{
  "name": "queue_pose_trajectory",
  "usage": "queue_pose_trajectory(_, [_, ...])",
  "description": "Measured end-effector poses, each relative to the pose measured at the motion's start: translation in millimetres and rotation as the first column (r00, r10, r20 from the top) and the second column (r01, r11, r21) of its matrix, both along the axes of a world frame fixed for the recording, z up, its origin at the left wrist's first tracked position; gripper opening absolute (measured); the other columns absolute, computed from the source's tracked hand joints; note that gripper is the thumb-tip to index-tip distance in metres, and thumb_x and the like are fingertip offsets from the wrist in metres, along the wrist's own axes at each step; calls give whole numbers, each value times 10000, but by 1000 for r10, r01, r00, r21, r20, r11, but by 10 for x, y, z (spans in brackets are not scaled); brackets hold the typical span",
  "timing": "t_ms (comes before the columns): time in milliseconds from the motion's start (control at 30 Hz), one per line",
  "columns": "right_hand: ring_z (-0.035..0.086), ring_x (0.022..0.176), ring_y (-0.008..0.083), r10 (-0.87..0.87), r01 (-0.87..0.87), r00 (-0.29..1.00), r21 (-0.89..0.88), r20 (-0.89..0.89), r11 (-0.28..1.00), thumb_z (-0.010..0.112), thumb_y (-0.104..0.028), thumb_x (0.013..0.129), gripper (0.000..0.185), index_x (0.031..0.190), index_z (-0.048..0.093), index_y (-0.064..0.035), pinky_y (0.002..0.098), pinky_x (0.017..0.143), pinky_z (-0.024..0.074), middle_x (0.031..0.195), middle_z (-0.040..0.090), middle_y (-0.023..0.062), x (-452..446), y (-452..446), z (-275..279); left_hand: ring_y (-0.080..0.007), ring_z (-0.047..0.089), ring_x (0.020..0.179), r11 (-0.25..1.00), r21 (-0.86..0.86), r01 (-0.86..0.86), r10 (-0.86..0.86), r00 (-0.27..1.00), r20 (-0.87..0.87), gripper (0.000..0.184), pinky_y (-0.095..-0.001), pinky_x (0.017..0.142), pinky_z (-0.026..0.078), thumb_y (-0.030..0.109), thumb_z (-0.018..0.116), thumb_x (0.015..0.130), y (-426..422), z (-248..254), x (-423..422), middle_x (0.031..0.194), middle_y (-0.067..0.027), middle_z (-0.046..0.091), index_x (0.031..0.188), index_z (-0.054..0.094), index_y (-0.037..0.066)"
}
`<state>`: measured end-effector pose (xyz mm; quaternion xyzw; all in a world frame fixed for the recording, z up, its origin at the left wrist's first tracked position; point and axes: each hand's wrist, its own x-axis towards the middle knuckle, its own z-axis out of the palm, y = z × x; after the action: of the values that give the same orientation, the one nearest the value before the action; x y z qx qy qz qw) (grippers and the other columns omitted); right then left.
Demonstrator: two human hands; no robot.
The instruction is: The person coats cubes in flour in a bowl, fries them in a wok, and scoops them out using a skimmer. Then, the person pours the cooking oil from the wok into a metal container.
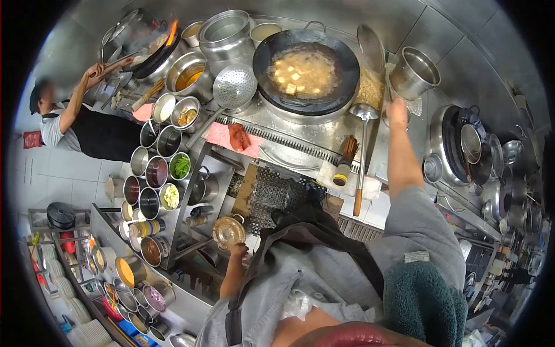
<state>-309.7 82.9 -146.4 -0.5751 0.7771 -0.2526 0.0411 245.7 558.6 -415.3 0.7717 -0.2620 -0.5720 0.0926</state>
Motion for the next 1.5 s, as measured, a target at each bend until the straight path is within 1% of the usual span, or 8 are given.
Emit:
queue_pose_trajectory(300, [388, 369, 57, 193, -396, 631, 97, 752, 913, 465, -54, 821, 439, 1259, 491, -68, 209, 299, 264, 702, 591, 5, 638, 1234, 551, -190, 571, 614, 968, -107, 227, -235, 969, -73, 122, -347, 480, 475, 95, 533, 779, -356, -188, 75, 719, -64, 569, 895, 570, 83])
queue_pose_trajectory(433, [558, 520, 205, 471, -538, 818, 149, 332, 830, 505, -41, 784, 411, 1192, 543, -73, 325, 505, 446, 739, 626, 107, 610, 1252, 431, -205, 601, 671, 989, 10, -147, 146, 972, -187, 110, -402, 564, 500, 122, 605, 726, -609, -102, -31, 730, -66, 588, 832, 592, 95])
queue_pose_trajectory(500, [610, 706, 322, 503, -498, 862, 73, -64, 864, 506, -31, 773, 392, 1160, 555, -66, 377, 671, 467, 800, 621, 195, 461, 1226, 395, -216, 607, 728, 856, -402, 325, -390, 917, -89, 200, -384, 610, 509, 152, 674, 648, -516, -962, 372, 764, -61, 607, 830, 605, 106])
queue_pose_trajectory(700, [572, 890, 382, 482, -471, 874, 124, -69, 873, 498, -11, 763, 373, 1127, 570, -50, 415, 774, 450, 921, 583, 261, 276, 1128, 638, -242, 604, 829, 702, -659, 271, -447, 888, -110, 373, -345, 707, 509, 191, 753, 506, -391, -1132, 602, 846, -46, 636, 855, 640, 127])
queue_pose_trajectory(867, [567, 901, 387, 368, -368, 928, -2, 59, 930, 489, -54, 776, 325, 1083, 594, -70, 458, 790, 439, 915, 596, 239, 354, 1287, 870, -208, 572, 619, 961, 37, -273, 275, 951, -139, 202, -367, 558, 470, 195, 620, 728, 106, -653, 371, 765, -36, 611, 920, 608, 132])
queue_pose_trajectory(1233, [625, 623, 299, 117, -117, 993, -19, 22, 993, 484, -27, 756, 267, 994, 590, 30, 398, 557, 490, 773, 624, 218, 924, 415, -308, -197, 561, 603, 994, 66, -90, 93, 994, -51, 269, -362, 544, 459, 131, 572, 760, 283, -45, 207, 778, -50, 601, 1028, 567, 110])
queue_pose_trajectory(1300, [546, 456, 208, 20, -203, 692, 168, 722, 965, 486, -1, 775, 151, 903, 556, 41, 328, 352, 382, 657, 584, 148, 1124, 401, -363, -195, 559, 600, 983, 9, -182, 182, 981, -69, 282, -361, 542, 457, 120, 563, 766, 130, 59, 142, 781, -52, 599, 1048, 560, 106])
queue_pose_trajectory(1500, [425, 387, 116, -51, -203, 185, 89, 981, 975, 477, 15, 811, 150, 956, 506, 36, 236, 304, 274, 595, 526, 68, 1698, 311, -436, -191, 553, 592, 900, -74, -430, 421, 900, -111, 317, -359, 535, 451, 91, 541, 780, 93, 411, -112, 787, -59, 595, 1097, 541, 96])
